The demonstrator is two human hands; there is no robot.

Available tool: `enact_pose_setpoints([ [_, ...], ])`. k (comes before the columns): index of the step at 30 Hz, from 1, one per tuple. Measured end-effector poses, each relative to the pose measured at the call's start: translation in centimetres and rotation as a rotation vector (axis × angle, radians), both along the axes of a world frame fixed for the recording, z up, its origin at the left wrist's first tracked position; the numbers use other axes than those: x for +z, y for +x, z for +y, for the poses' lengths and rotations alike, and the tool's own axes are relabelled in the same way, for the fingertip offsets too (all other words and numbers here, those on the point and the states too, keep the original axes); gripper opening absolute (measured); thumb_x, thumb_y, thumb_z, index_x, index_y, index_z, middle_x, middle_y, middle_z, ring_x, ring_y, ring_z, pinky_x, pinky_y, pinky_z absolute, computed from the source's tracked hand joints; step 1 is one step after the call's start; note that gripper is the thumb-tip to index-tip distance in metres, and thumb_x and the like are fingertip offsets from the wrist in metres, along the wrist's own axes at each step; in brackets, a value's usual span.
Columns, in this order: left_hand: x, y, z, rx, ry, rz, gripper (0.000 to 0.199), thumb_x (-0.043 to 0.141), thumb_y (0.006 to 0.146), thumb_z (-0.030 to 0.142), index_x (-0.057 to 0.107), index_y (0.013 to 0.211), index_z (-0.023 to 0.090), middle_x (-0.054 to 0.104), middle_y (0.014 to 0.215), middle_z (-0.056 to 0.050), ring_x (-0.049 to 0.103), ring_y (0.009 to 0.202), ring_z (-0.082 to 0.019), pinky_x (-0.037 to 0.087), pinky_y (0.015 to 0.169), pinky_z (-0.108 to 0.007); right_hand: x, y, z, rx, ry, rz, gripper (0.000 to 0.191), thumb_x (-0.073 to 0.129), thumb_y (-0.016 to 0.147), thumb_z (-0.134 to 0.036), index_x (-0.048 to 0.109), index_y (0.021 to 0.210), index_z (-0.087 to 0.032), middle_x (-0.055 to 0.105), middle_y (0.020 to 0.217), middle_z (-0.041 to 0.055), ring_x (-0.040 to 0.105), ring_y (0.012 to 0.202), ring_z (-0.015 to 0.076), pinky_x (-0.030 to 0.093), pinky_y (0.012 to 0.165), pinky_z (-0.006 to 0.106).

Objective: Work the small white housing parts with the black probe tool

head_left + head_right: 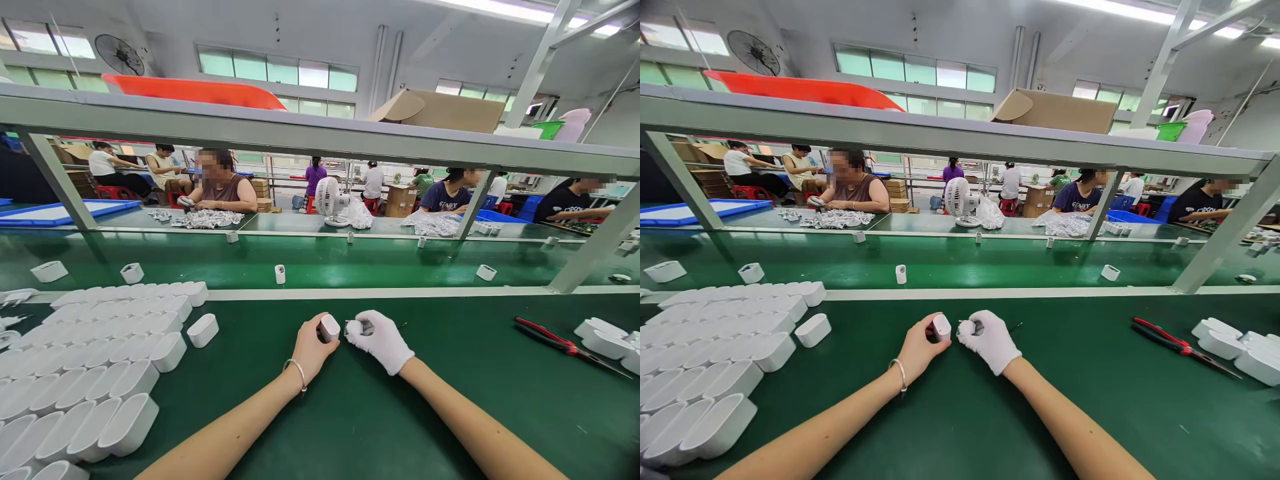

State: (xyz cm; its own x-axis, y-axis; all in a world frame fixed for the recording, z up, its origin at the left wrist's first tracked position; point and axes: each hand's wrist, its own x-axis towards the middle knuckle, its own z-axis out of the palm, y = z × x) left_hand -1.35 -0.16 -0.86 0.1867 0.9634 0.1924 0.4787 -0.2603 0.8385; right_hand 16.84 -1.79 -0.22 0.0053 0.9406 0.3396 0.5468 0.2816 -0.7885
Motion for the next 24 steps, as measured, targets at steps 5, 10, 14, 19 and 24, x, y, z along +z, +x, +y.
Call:
enact_pose_setpoints([
  [5, 0.7, -0.2, 0.0, -0.116, 0.100, -0.056, 0.060, 0.060, 0.061, -0.001, 0.061, 0.115, 0.026, 0.063, 0.112, -0.002, 0.052, 0.107, -0.023, 0.044, 0.090, -0.035, -0.2, 0.4, 0.3, 0.164, 0.124, 0.191, 0.045, 0.068, 0.071, -0.023, 0.057, 0.115, -0.020, 0.064, 0.111, 0.0090, 0.066, 0.095, 0.0211, 0.056, 0.084, 0.037],
  [10, 0.7, -0.3, -0.1, -0.143, 0.143, -0.082, 0.060, 0.056, 0.061, -0.004, 0.062, 0.113, 0.025, 0.062, 0.115, -0.003, 0.050, 0.109, -0.024, 0.043, 0.092, -0.038, 0.1, -0.2, -0.6, 0.189, 0.559, -0.204, 0.032, 0.051, 0.083, -0.010, 0.060, 0.111, -0.022, 0.060, 0.119, 0.0104, 0.060, 0.107, 0.0197, 0.054, 0.090, 0.035],
  [14, 0.3, -0.3, 0.2, -0.139, 0.152, -0.089, 0.064, 0.055, 0.059, -0.008, 0.062, 0.114, 0.024, 0.061, 0.115, -0.003, 0.048, 0.110, -0.024, 0.043, 0.093, -0.039, 0.1, -0.1, -0.7, 0.203, 0.707, -0.359, 0.033, 0.053, 0.084, -0.012, 0.058, 0.115, -0.023, 0.060, 0.119, 0.0110, 0.062, 0.103, 0.0182, 0.055, 0.086, 0.030],
  [19, 0.3, -0.3, 0.2, -0.137, 0.177, -0.094, 0.067, 0.052, 0.057, -0.014, 0.064, 0.111, 0.023, 0.061, 0.111, -0.003, 0.047, 0.109, -0.022, 0.041, 0.097, -0.038, 0.6, 0.1, -0.6, 0.243, 0.729, -0.493, 0.033, 0.053, 0.083, -0.013, 0.056, 0.115, -0.021, 0.061, 0.110, 0.0111, 0.063, 0.092, 0.0175, 0.056, 0.078, 0.029],
  [24, 0.5, -0.2, 0.0, -0.157, 0.212, -0.096, 0.068, 0.050, 0.056, -0.017, 0.066, 0.108, 0.025, 0.063, 0.107, -0.002, 0.047, 0.107, -0.022, 0.038, 0.100, -0.039, 0.9, -0.1, -0.8, 0.202, 0.688, -0.676, 0.026, 0.054, 0.082, -0.016, 0.058, 0.107, -0.023, 0.062, 0.102, 0.0078, 0.060, 0.081, 0.0158, 0.053, 0.069, 0.027],
])
